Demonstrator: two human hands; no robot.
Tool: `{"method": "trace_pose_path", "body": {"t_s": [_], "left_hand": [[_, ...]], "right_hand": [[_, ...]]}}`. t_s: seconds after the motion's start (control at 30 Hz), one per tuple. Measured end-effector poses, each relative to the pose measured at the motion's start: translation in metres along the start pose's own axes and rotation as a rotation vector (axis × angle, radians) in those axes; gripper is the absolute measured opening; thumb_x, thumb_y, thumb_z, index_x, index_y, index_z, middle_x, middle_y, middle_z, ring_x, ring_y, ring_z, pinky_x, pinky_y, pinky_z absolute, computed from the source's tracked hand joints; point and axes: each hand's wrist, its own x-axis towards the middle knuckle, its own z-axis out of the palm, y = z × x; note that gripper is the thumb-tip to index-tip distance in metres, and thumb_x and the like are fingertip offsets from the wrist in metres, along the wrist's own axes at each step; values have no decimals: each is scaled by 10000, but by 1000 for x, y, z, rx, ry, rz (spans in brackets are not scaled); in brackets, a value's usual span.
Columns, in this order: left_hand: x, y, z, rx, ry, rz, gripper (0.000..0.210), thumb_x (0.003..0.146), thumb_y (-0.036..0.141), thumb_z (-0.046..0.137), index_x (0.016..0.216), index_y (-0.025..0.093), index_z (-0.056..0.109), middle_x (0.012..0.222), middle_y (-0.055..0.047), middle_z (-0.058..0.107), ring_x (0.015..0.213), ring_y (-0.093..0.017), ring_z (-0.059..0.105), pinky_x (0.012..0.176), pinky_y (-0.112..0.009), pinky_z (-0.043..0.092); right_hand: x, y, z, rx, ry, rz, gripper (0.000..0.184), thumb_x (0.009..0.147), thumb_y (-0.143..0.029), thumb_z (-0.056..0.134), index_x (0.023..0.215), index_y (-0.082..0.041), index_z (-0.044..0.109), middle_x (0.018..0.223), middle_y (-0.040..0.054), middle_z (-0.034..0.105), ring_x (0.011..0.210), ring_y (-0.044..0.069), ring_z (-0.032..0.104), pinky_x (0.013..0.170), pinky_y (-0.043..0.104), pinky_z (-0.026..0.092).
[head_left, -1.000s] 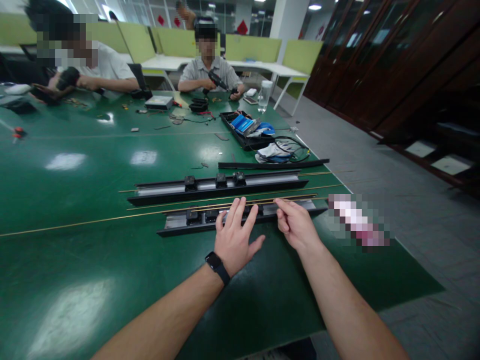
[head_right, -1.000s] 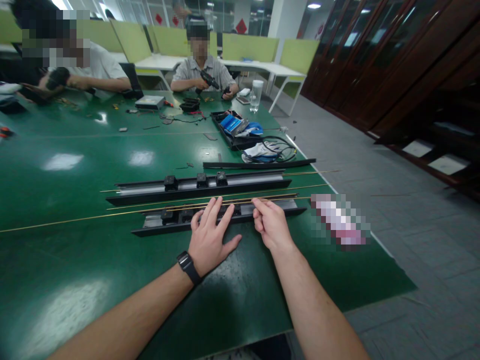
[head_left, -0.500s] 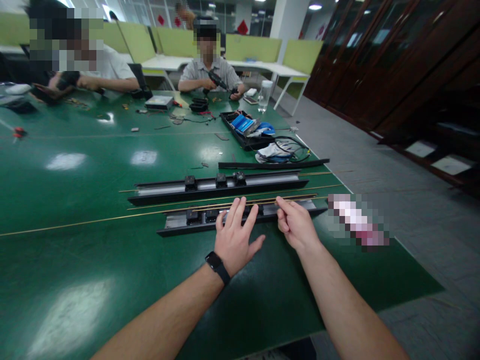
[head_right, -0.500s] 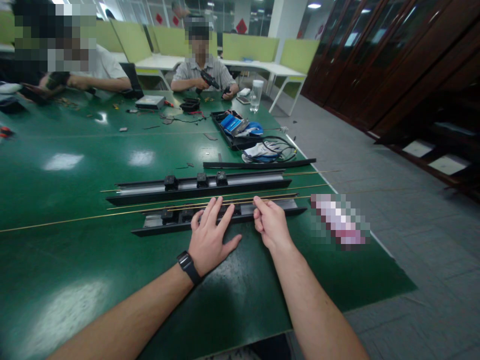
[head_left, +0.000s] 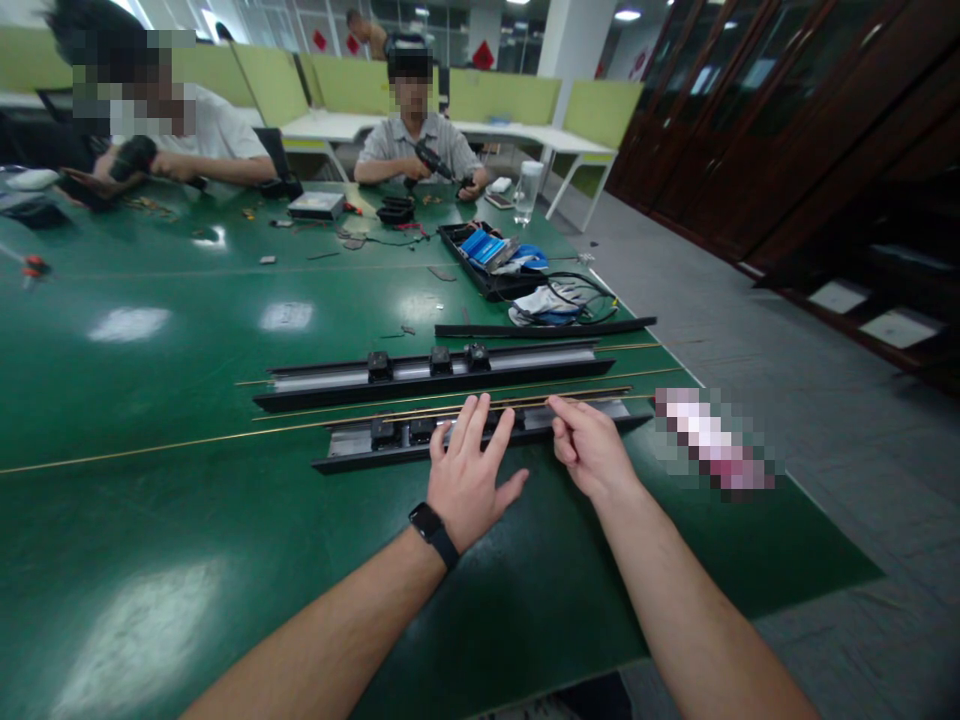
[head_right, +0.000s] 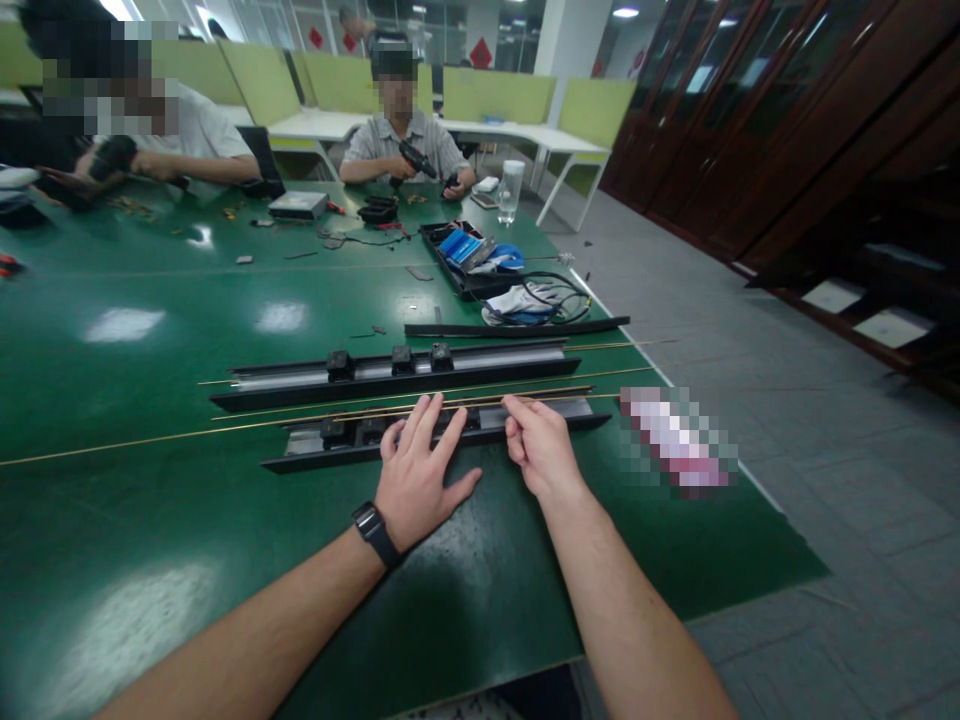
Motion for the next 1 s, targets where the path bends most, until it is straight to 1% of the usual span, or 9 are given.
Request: {"method": "trace_pose_path", "body": {"t_s": [0.13, 0.23, 0.47, 0.57, 0.77, 1.0], "left_hand": [[0, 1, -1, -1, -1, -1, 725, 863, 554, 606, 1504, 270, 420, 1637, -119, 270, 1499, -313, 279, 1132, -503, 272], [1, 1, -2, -2, 1, 1, 732, 855, 550, 618, 1502, 267, 425, 1633, -123, 278, 1496, -323, 284, 1128, -503, 280], [1, 1, -1, -2, -16, -8, 729, 866, 561, 600, 1509, 275, 410, 1643, -115, 251, 1506, -307, 266, 1131, -500, 269], [0, 1, -1, -3, -16, -4, 729, 868, 560, 597, 1510, 270, 409, 1641, -120, 254, 1508, -310, 260, 1130, -504, 266], [0, 0, -1, -10, -15, 0, 719, 875, 557, 591, 1509, 268, 410, 1644, -121, 244, 1510, -306, 254, 1129, -504, 264], [1, 0, -2, -12, -21, -3, 717, 873, 550, 595, 1508, 272, 412, 1643, -120, 247, 1510, -309, 256, 1129, -509, 268]], "right_hand": [[0, 0, 2, -10, 30, -7, 371, 696, -408, 858, 768, -179, 575, 485, -63, 524, 267, 26, 337, 255, 141, 206], [0, 0, 3, -13, 38, -12, 368, 703, -413, 853, 763, -176, 578, 478, -63, 520, 263, 26, 332, 256, 143, 201], [2, 3, -2, -29, -6, -30, 326, 739, -404, 825, 791, -167, 607, 505, -43, 562, 266, 34, 343, 256, 155, 201], [2, 2, -2, -18, -32, -27, 314, 728, -375, 831, 801, -165, 610, 518, -43, 570, 272, 34, 350, 258, 157, 214], [-1, -1, -1, -6, -22, 12, 324, 689, -337, 853, 783, -161, 597, 497, -53, 547, 273, 31, 351, 260, 148, 205], [0, 0, 2, -13, 7, -5, 384, 690, -392, 864, 737, -184, 545, 489, -62, 529, 266, 23, 333, 258, 139, 197]]}}
